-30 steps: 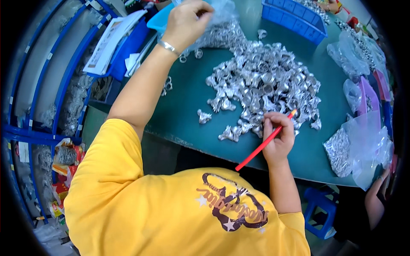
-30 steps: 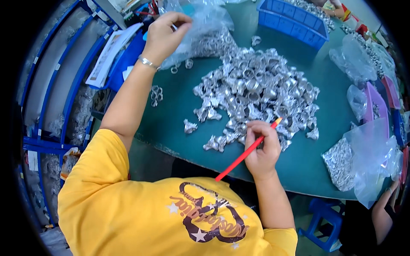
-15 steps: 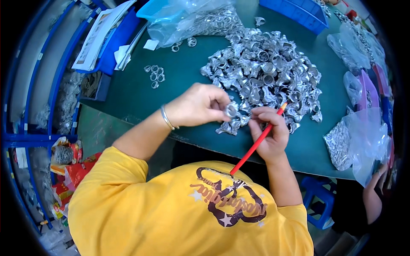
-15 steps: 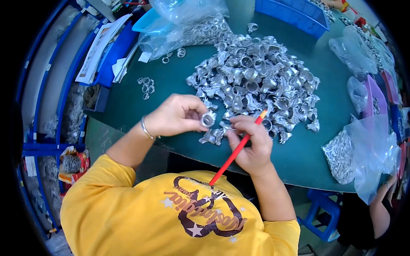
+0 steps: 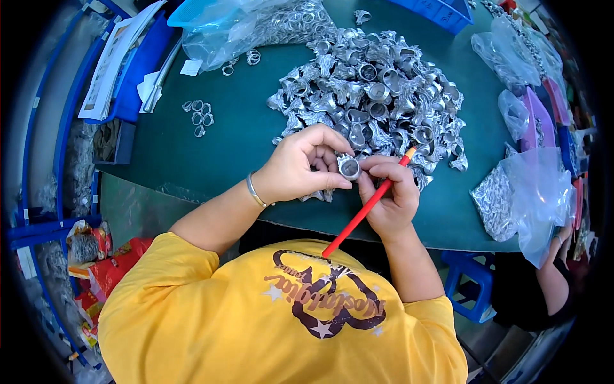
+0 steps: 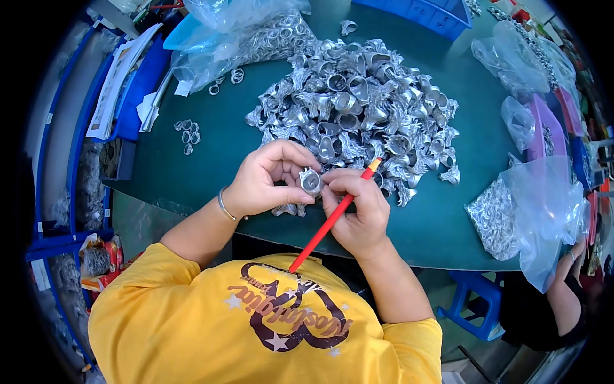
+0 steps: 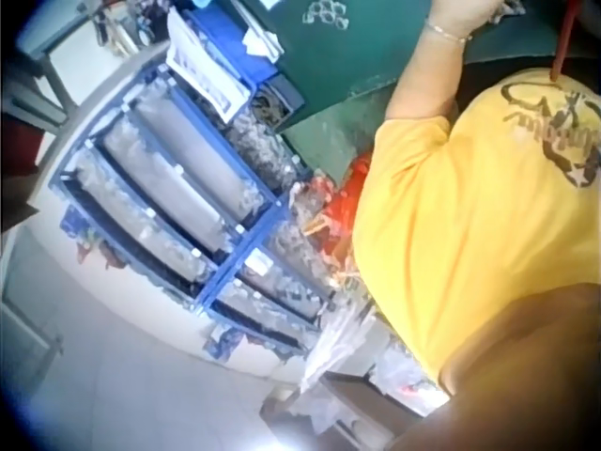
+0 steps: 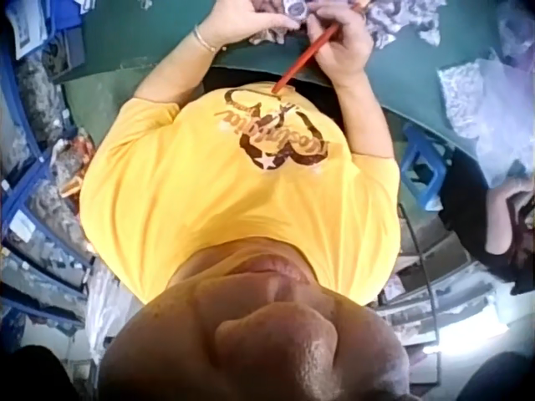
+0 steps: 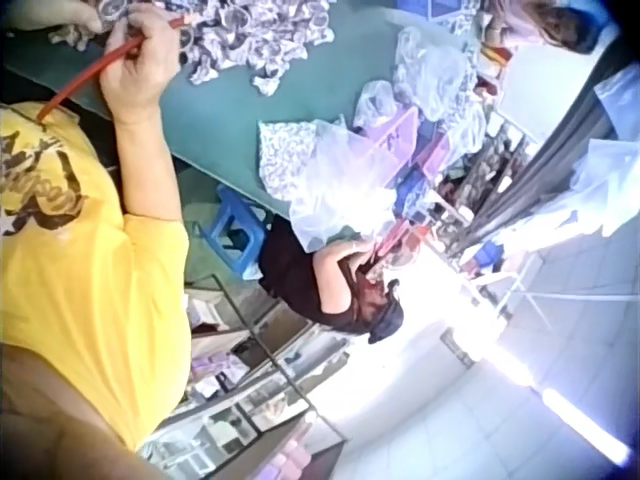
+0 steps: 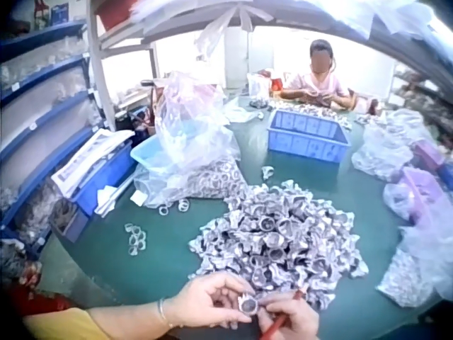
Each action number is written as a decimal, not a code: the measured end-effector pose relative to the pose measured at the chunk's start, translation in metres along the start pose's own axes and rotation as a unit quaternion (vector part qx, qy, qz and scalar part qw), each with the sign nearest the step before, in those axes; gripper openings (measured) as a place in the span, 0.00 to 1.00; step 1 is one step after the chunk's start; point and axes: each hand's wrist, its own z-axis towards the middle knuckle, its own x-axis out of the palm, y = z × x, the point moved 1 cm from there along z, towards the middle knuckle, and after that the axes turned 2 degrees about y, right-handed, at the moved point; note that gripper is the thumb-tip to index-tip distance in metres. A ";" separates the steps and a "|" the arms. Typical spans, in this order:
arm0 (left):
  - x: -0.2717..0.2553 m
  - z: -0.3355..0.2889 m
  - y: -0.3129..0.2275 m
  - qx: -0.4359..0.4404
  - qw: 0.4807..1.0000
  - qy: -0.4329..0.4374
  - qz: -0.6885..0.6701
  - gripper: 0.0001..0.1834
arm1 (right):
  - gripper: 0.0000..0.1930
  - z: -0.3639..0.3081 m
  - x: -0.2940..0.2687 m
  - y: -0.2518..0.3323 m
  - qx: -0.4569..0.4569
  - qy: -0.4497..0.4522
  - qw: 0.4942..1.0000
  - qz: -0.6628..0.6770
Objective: The person picks up individual silver-colored metal castings one at a time from a large pile on a green table and uses a tool with a red handle to scrape or clean the inner surfaces of each part.
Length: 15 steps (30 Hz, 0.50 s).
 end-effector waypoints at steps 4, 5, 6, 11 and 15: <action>0.005 -0.001 -0.014 0.026 0.988 0.027 0.151 0.19 | 0.13 -0.001 0.000 0.001 0.010 -0.008 1.000 -0.004; 0.007 -0.001 -0.013 0.037 0.987 0.010 0.157 0.16 | 0.13 0.000 0.000 0.000 0.009 -0.009 1.000 -0.005; 0.007 -0.002 -0.010 0.037 0.987 0.009 0.156 0.16 | 0.13 0.000 -0.001 0.000 0.010 -0.015 1.000 0.003; 0.005 -0.003 0.005 0.048 0.994 -0.002 0.093 0.18 | 0.11 -0.004 -0.004 0.001 0.064 -0.053 0.991 0.105; 0.006 -0.004 0.007 0.049 0.997 -0.009 0.051 0.18 | 0.12 -0.003 -0.004 0.004 0.046 -0.017 0.994 0.102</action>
